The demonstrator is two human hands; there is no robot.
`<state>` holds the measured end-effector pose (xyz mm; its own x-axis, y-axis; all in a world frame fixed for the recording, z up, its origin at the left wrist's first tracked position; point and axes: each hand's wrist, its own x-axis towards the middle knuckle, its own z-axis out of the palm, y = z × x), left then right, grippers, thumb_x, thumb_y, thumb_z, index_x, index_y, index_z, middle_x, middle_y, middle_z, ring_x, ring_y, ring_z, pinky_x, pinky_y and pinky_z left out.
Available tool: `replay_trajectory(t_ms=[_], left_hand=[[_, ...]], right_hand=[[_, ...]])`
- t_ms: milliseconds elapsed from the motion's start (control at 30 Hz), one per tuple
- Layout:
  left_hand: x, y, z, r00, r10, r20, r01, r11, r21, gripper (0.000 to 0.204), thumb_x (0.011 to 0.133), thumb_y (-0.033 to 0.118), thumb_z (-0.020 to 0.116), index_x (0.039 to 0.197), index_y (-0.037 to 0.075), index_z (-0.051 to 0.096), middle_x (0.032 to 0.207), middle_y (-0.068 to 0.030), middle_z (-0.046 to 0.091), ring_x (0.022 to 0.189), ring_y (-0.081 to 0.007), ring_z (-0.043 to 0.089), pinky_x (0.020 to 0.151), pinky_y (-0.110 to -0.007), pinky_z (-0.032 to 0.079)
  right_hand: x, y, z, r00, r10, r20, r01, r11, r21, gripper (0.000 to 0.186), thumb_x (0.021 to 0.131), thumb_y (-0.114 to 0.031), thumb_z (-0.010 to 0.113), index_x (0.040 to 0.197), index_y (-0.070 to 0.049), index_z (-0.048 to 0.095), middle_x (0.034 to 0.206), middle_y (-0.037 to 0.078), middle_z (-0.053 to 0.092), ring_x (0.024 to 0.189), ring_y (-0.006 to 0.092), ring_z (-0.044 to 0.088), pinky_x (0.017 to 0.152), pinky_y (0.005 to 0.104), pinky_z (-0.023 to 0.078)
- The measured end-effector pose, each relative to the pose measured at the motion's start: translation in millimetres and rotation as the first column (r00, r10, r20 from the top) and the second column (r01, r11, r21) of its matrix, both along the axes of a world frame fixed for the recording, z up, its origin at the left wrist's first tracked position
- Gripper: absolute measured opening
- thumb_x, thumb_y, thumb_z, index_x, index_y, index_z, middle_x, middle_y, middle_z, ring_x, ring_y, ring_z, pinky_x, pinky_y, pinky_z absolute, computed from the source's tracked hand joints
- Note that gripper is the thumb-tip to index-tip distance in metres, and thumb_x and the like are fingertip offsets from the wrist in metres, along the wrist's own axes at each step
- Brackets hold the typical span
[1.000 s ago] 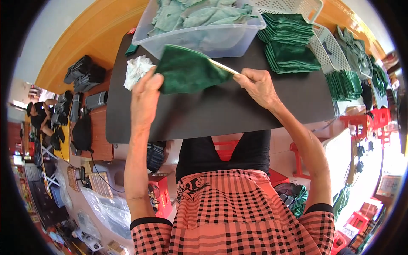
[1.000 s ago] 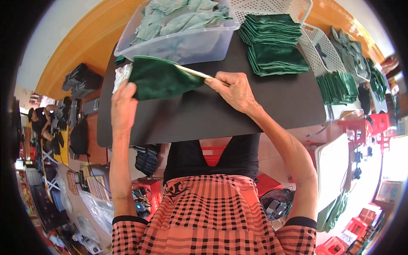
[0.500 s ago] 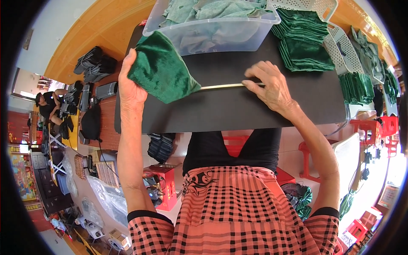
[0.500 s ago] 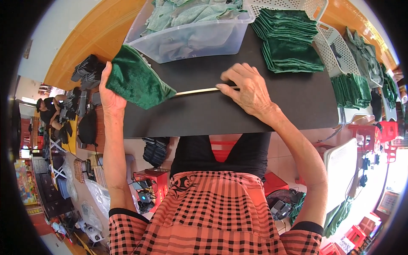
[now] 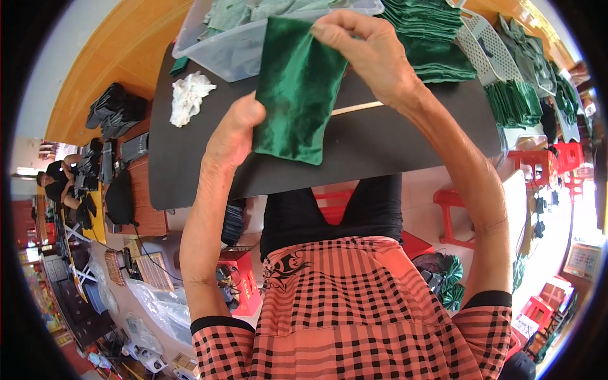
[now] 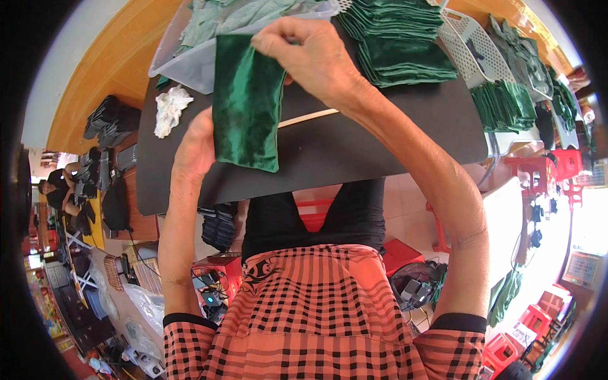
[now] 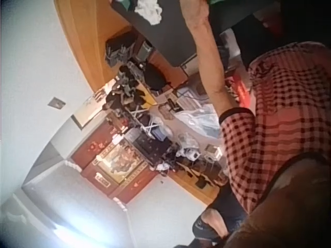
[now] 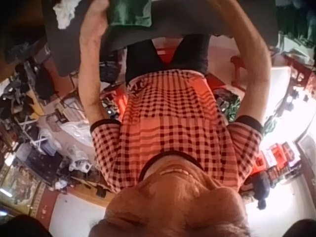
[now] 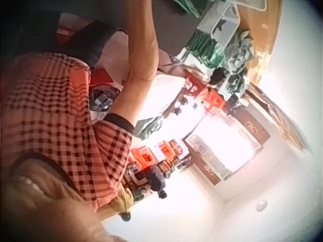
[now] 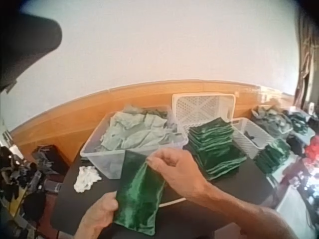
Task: Using a wooden stick to turn green leather pouches right-side out.
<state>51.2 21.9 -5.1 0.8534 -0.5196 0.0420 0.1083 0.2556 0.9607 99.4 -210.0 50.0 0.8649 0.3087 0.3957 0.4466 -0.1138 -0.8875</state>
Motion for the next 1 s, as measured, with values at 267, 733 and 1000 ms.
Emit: replay_trajectory(t_ms=[267, 733, 1000], left_hand=[[-25, -31, -23, 0.941, 0.116, -0.317, -0.192, 0.956, -0.221, 0.039, 0.088, 0.007, 0.064, 0.124, -0.003, 0.052, 0.122, -0.0128, 0.061, 0.109, -0.0199, 0.060, 0.098, -0.038, 0.047], [-24, -71, -11, 0.888, 0.456, -0.060, -0.460, 0.886, -0.060, 0.023, 0.096, 0.017, 0.057, 0.114, 0.003, 0.061, 0.105, -0.0010, 0.062, 0.092, -0.0083, 0.056, 0.083, -0.026, 0.047], [-24, -87, -16, 0.749, 0.615, 0.247, -0.657, 0.738, 0.155, 0.010, 0.095, 0.010, 0.053, 0.093, 0.002, 0.058, 0.083, 0.0063, 0.050, 0.077, -0.0043, 0.041, 0.072, -0.020, 0.037]], right_hand=[[-12, -57, -34, 0.922, -0.210, -0.327, 0.252, 0.963, 0.093, 0.020, 0.093, -0.027, 0.063, 0.099, -0.008, 0.066, 0.076, -0.009, 0.056, 0.063, 0.0004, 0.044, 0.054, 0.0180, 0.036], [-37, -92, -67, 0.919, -0.320, -0.230, 0.326, 0.945, -0.016, 0.025, 0.091, -0.016, 0.063, 0.111, -0.002, 0.058, 0.065, -0.002, 0.052, 0.061, 0.0047, 0.047, 0.052, 0.0225, 0.045], [-45, -83, -96, 0.963, -0.249, 0.106, 0.254, 0.967, -0.028, 0.036, 0.081, 0.002, 0.057, 0.116, -0.005, 0.061, 0.100, 0.006, 0.066, 0.075, 0.0092, 0.057, 0.070, 0.0263, 0.050]])
